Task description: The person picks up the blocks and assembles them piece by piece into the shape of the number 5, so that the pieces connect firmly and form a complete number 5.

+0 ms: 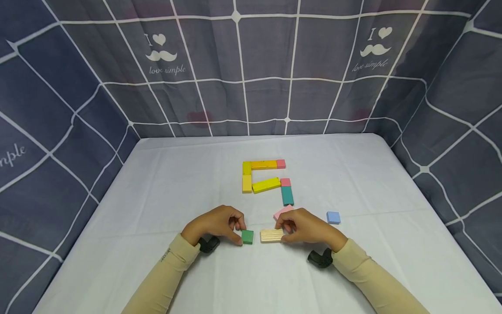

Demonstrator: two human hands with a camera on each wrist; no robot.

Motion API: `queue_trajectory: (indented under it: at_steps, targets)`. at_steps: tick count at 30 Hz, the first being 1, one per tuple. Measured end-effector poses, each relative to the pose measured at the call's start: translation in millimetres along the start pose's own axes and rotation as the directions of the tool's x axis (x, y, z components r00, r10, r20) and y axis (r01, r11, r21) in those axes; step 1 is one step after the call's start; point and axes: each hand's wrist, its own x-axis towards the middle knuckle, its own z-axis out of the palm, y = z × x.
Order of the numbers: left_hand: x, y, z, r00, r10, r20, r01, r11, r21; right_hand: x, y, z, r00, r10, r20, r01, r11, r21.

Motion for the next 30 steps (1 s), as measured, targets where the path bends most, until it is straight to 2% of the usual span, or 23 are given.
queue_trajectory:
  at_steps: [13, 30]
  targets:
    - [-3.4, 1.7, -5.1, 0.999, 0.037, 0.006, -0.037, 0.999, 0.021, 8.7, -8, 5, 0.998, 0.036, -0.043, -0.038, 0.998, -0.052]
    - [-4.9, 2.1, -10.0, 0.999, -0.001, -0.040, 0.001, 1.000, 0.002, 21.7, -13, 6, 0.992, 0.083, -0.095, -0.093, 0.990, -0.105]
